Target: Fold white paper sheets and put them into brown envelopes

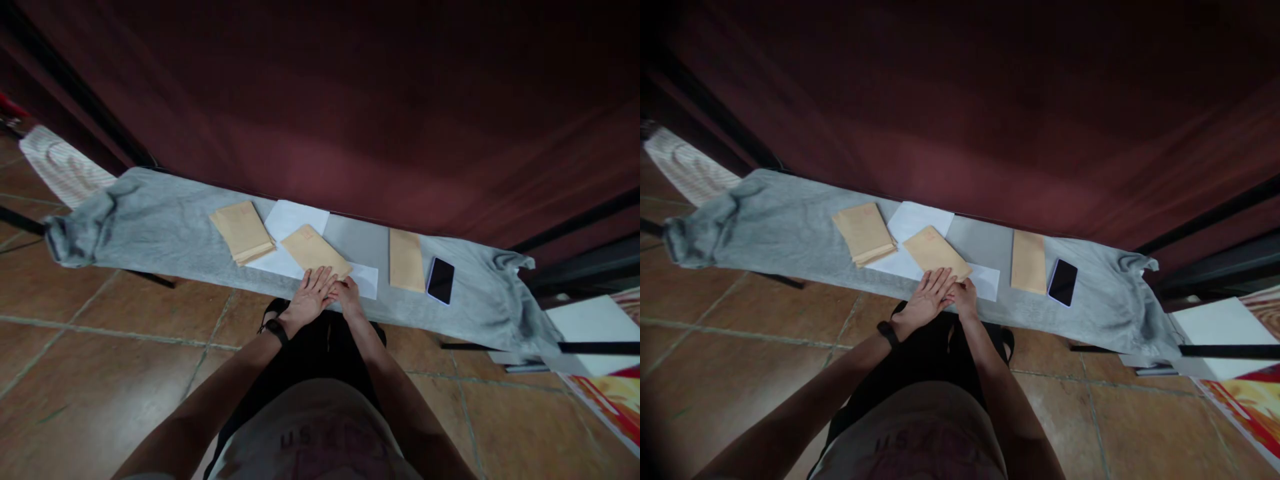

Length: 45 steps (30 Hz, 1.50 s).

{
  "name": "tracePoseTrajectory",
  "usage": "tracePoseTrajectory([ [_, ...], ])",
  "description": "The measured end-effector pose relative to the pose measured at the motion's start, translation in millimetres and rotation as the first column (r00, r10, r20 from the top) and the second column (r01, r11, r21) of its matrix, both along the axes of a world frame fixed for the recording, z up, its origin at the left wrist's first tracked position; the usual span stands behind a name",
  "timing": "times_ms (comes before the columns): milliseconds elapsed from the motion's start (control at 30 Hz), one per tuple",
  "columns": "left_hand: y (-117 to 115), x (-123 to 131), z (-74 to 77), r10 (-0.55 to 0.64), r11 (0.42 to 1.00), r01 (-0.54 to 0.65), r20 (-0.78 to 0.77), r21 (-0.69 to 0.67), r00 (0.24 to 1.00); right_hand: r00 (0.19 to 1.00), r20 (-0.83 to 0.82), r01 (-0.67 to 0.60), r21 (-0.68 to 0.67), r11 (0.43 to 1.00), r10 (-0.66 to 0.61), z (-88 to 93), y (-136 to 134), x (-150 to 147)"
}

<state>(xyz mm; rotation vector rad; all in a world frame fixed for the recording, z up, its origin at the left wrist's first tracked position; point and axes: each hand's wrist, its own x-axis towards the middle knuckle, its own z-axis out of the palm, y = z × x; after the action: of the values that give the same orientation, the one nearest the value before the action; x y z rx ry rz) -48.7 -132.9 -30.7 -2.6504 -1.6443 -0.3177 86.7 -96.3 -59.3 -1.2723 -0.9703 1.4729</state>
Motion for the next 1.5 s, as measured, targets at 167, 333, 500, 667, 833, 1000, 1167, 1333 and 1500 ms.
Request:
tracePoseTrajectory([
  [167, 1.2, 0.3, -2.8, -0.022, 1.0, 0.022, 0.003, 0.003, 1.0, 0.999, 0.014, 0.053, -0.056, 0.997, -0.052, 4.6, 0.7, -0.5],
  [333, 1.2, -0.5, 0.0, -0.036, 0.999, 0.036, 0.005, -0.011, 0.999, 0.998, 0.054, 0.036, -0.063, 0.997, -0.033, 7.7, -1.2, -1.4],
  [500, 0.1, 2.3, 3.7, 0.105, 0.994, -0.098, 0.134, -0.055, 0.985, 0.984, 0.16, 0.075, -0.001, 0.997, -0.074, 8.5, -0.9, -3.9],
  [667, 8.1, 6.5, 7.9, 0.249, 0.963, -0.209, 0.263, -0.171, 0.932, 0.959, 0.27, 0.07, 0.058, 0.996, -0.083, 10.1, 0.5, -4.4],
  [833, 15.6, 14.3, 15.4, 0.318, 0.948, -0.304, 0.221, -0.098, 0.922, 0.942, 0.33, 0.035, 0.099, 0.994, -0.066, 12.3, -5.8, 0.4],
  [1000, 12.1, 21.7, 20.1, 0.225, 0.974, -0.216, 0.216, -0.064, 0.95, 0.919, 0.386, 0.033, 0.139, 0.99, -0.084, 15.8, -8.3, 8.1],
  [1167, 6.4, 26.4, 21.6, 0.305, 0.952, -0.292, 0.226, -0.089, 0.925, 0.898, 0.432, 0.022, 0.153, 0.988, -0.087, 20.8, -7.2, 11.8],
  [1333, 5.3, 27.4, 25.7, 0.305, 0.952, -0.299, 0.223, -0.059, 0.926, 0.879, 0.47, 0.01, 0.14, 0.99, -0.076, 27.4, -6.9, 13.4],
  [1500, 5.6, 25.6, 28.6, 0.297, 0.955, -0.292, 0.186, -0.056, 0.937, 0.868, 0.494, 0.008, 0.089, 0.996, -0.051, 32.1, -8.6, 16.1],
])
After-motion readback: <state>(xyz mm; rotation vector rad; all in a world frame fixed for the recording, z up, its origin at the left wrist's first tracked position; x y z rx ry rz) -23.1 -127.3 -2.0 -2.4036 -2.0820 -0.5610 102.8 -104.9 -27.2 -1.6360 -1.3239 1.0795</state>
